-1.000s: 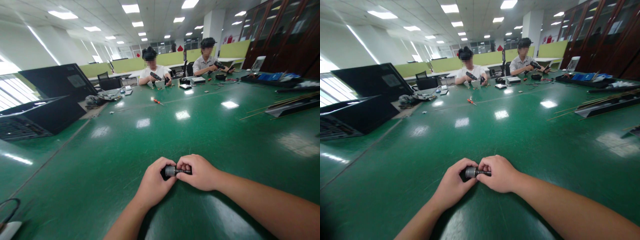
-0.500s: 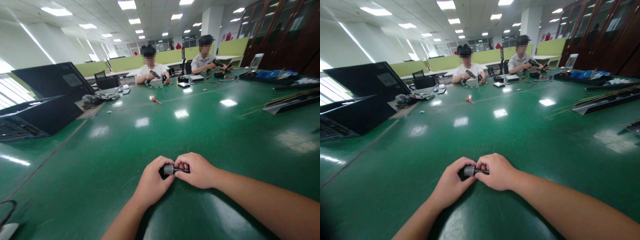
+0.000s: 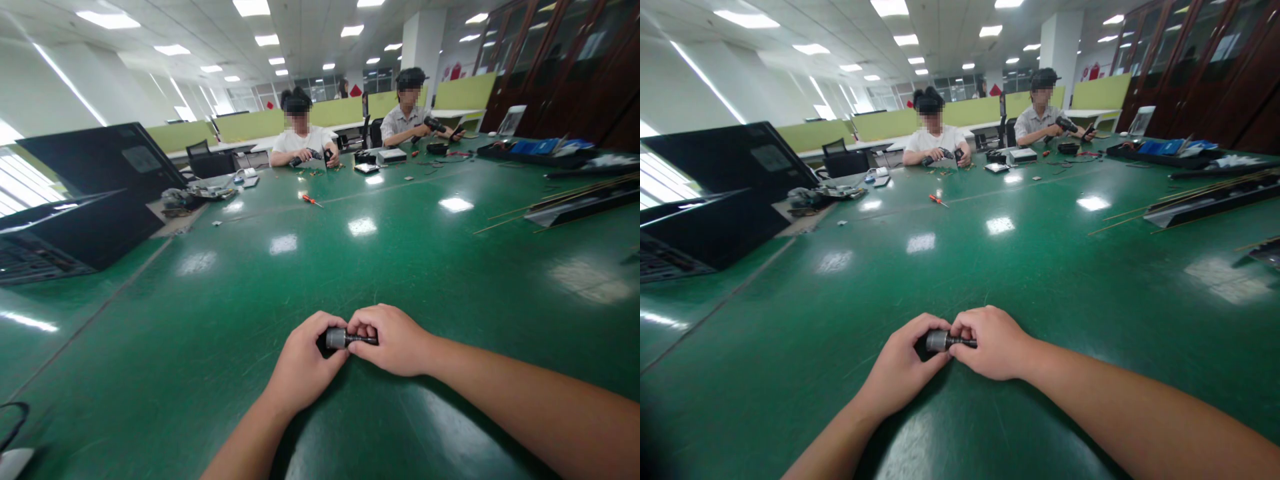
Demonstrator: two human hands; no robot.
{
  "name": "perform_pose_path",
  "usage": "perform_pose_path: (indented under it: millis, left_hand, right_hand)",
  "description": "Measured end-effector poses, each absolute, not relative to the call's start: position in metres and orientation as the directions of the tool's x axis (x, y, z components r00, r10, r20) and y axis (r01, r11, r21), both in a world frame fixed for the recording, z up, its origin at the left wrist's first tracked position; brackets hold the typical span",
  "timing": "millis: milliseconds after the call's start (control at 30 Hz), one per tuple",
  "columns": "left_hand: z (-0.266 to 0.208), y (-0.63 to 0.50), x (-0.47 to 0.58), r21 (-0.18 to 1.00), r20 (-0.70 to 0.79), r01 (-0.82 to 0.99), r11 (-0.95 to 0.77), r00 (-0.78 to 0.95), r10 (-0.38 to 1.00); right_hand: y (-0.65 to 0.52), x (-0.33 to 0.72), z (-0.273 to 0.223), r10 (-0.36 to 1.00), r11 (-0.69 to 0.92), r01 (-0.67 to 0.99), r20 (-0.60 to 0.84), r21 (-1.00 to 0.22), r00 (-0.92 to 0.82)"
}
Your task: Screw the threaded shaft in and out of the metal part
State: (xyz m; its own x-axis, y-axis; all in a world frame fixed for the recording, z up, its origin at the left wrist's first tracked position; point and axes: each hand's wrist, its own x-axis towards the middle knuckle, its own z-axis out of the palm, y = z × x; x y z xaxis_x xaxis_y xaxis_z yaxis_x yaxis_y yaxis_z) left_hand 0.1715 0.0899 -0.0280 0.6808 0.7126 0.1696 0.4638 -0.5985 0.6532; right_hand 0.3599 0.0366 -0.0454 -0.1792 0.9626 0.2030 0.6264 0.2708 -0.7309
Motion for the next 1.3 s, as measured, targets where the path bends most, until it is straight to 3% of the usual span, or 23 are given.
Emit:
perform_pose_path:
  millis: [1033,1300]
  left_hand:
    - [-0.0288,0.0909,0.1691,0.69,0.215,0.47,-0.55,0.593,0.776]
    - [-0.0291,0.094,0.166,0.74,0.199,0.494,-0.456,0.488,0.85]
  right_hand:
    - [0.0361,0.3598,-0.042,0.972,0.235,0.573,0.186,-0.785,-0.143]
    - [0.0386,0.3627,-0.0466,0.982,0.189,0.431,0.17,-0.882,-0.083]
